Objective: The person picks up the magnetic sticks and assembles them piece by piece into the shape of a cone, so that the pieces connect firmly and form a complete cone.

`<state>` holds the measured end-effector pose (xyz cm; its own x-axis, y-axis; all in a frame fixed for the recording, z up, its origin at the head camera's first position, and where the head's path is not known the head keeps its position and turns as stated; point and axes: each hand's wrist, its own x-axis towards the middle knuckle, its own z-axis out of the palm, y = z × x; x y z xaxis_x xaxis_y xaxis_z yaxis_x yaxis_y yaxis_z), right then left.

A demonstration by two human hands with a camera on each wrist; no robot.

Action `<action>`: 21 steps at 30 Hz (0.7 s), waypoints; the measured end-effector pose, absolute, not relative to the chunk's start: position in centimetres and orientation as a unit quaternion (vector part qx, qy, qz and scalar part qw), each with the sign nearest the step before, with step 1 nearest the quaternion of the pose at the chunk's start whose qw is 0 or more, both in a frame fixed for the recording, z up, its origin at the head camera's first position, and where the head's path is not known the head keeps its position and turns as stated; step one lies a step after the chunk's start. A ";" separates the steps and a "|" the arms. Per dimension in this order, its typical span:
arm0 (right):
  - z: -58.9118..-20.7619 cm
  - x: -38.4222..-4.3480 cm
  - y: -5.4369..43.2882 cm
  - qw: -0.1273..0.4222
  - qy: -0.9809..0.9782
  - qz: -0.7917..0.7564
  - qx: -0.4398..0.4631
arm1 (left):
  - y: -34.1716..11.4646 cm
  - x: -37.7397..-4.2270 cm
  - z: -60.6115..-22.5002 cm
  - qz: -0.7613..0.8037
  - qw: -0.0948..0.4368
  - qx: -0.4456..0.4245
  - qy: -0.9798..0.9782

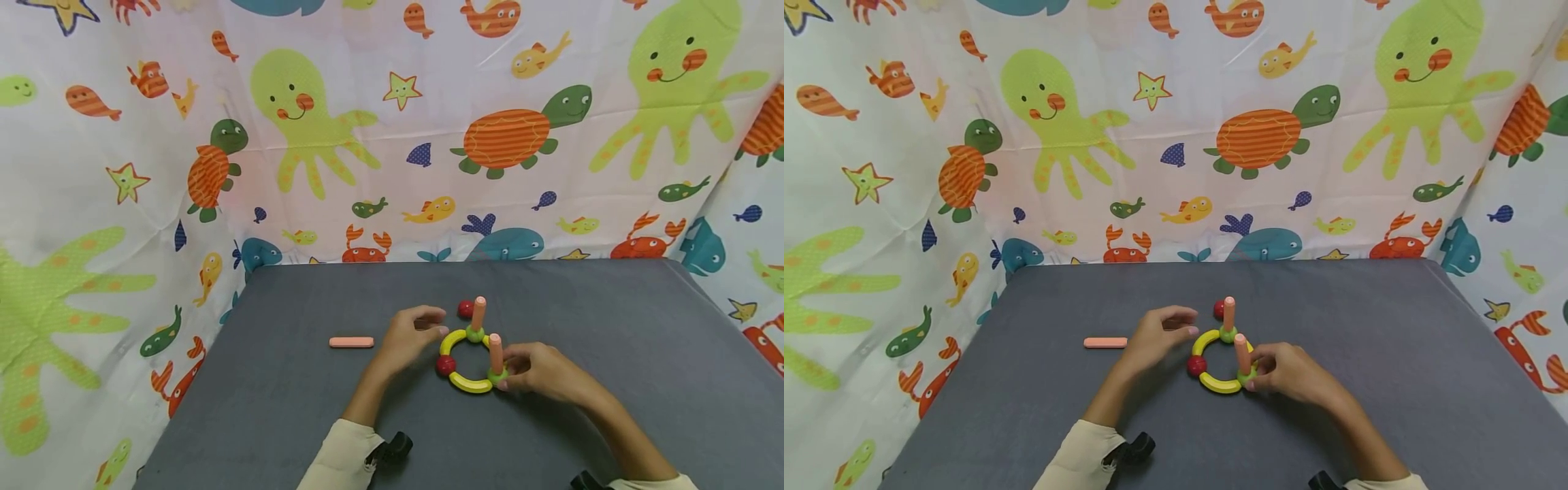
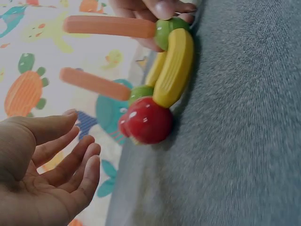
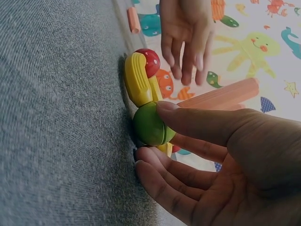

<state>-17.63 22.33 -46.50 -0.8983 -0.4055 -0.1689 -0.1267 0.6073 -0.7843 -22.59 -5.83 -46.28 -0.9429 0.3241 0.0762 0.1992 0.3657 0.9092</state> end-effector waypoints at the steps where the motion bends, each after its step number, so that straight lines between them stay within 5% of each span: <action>1: -46.5 -17.6 22.3 0.168 0.880 -0.417 -0.150 | -6.2 -22.4 -46.1 0.541 0.058 0.156 0.824; 21: -46.5 -17.6 22.5 0.169 0.881 -0.415 -0.152 | -13.1 -21.1 -45.8 0.555 0.035 0.120 0.822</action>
